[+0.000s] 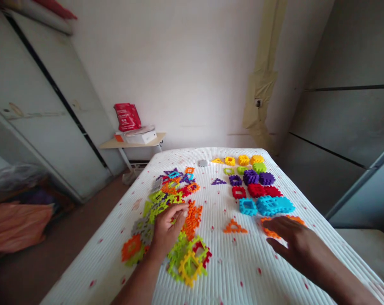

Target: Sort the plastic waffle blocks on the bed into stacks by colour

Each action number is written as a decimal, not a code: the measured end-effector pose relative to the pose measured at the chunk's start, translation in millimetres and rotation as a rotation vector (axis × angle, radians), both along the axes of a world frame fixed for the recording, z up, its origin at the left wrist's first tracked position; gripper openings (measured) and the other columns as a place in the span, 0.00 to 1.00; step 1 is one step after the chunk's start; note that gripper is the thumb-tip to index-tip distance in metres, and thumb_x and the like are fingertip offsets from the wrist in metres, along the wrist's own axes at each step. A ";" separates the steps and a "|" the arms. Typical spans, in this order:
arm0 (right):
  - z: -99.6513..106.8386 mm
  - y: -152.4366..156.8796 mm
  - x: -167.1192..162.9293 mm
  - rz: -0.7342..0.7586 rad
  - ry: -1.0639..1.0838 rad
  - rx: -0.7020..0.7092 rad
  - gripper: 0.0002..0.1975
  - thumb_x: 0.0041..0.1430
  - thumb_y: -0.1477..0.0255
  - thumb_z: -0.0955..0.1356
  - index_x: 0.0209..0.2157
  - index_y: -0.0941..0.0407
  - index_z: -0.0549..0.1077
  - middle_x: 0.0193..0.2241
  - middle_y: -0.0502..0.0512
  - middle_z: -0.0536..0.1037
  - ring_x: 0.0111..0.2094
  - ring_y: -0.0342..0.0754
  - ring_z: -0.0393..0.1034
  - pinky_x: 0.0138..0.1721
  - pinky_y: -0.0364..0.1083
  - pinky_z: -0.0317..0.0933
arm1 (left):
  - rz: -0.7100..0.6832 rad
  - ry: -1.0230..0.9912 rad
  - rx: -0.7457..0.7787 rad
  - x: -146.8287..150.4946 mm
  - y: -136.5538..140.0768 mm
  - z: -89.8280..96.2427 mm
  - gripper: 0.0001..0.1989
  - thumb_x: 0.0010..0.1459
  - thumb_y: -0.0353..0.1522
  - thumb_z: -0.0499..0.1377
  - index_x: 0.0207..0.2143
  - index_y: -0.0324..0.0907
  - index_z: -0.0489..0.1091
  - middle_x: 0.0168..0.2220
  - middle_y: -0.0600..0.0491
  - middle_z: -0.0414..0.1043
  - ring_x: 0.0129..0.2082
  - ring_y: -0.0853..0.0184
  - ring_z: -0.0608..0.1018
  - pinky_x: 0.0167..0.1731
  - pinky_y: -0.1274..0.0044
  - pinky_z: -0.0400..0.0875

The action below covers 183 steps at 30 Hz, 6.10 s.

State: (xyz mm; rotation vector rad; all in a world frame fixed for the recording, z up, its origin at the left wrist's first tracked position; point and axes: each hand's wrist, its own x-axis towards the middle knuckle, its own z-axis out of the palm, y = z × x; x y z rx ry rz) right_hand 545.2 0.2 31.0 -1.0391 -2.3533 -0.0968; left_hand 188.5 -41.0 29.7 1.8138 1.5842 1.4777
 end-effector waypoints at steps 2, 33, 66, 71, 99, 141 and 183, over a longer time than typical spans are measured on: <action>-2.5 -1.2 -29.7 0.104 -0.079 -0.033 0.09 0.59 0.67 0.64 0.40 0.50 0.74 0.35 0.54 0.78 0.34 0.48 0.73 0.35 0.47 0.68 | 0.117 0.129 -0.063 -24.8 5.6 3.9 0.12 0.57 0.33 0.52 0.37 0.42 0.74 0.35 0.51 0.77 0.34 0.67 0.76 0.34 0.76 0.70; -42.3 -0.5 -133.1 0.323 -0.137 -0.057 0.18 0.67 0.73 0.54 0.30 0.58 0.69 0.24 0.55 0.71 0.27 0.45 0.64 0.29 0.44 0.54 | 0.494 0.468 -0.223 -127.3 48.7 -28.6 0.14 0.54 0.33 0.51 0.37 0.42 0.75 0.41 0.48 0.76 0.42 0.62 0.75 0.46 0.74 0.65; -44.8 -1.3 -135.4 0.324 -0.097 0.024 0.15 0.67 0.75 0.55 0.30 0.59 0.69 0.22 0.53 0.70 0.24 0.43 0.62 0.27 0.44 0.51 | 0.525 -0.250 0.183 -134.0 39.9 -22.9 0.07 0.40 0.32 0.57 0.26 0.42 0.70 0.32 0.54 0.69 0.34 0.66 0.72 0.37 0.76 0.67; -45.3 -1.8 -135.0 0.319 -0.102 0.020 0.15 0.66 0.75 0.55 0.30 0.58 0.69 0.22 0.53 0.70 0.24 0.43 0.62 0.27 0.44 0.51 | 0.390 -0.258 0.057 -129.9 36.3 -17.5 0.08 0.41 0.33 0.60 0.27 0.41 0.74 0.24 0.56 0.70 0.26 0.68 0.72 0.29 0.78 0.67; -49.9 -0.6 -133.6 0.325 -0.116 0.011 0.14 0.66 0.75 0.56 0.32 0.59 0.69 0.23 0.53 0.69 0.25 0.44 0.62 0.27 0.44 0.50 | 0.187 -0.487 0.029 -109.9 32.5 -8.2 0.17 0.42 0.33 0.63 0.37 0.40 0.67 0.26 0.56 0.71 0.26 0.70 0.73 0.29 0.80 0.66; 4.9 16.9 -195.4 0.125 0.053 -0.075 0.27 0.52 0.70 0.70 0.54 0.60 0.63 0.48 0.65 0.70 0.47 0.57 0.63 0.48 0.57 0.61 | 0.029 -0.744 -0.209 10.2 24.8 -14.3 0.14 0.42 0.38 0.64 0.30 0.41 0.66 0.23 0.58 0.70 0.23 0.71 0.73 0.25 0.79 0.69; 50.2 285.8 -103.7 -0.339 -0.845 -0.462 0.17 0.58 0.67 0.68 0.49 0.57 0.69 0.49 0.58 0.70 0.47 0.52 0.67 0.46 0.53 0.64 | 0.133 -0.862 -0.336 -13.8 19.3 -19.4 0.21 0.43 0.43 0.65 0.38 0.43 0.69 0.34 0.53 0.76 0.32 0.65 0.77 0.32 0.77 0.73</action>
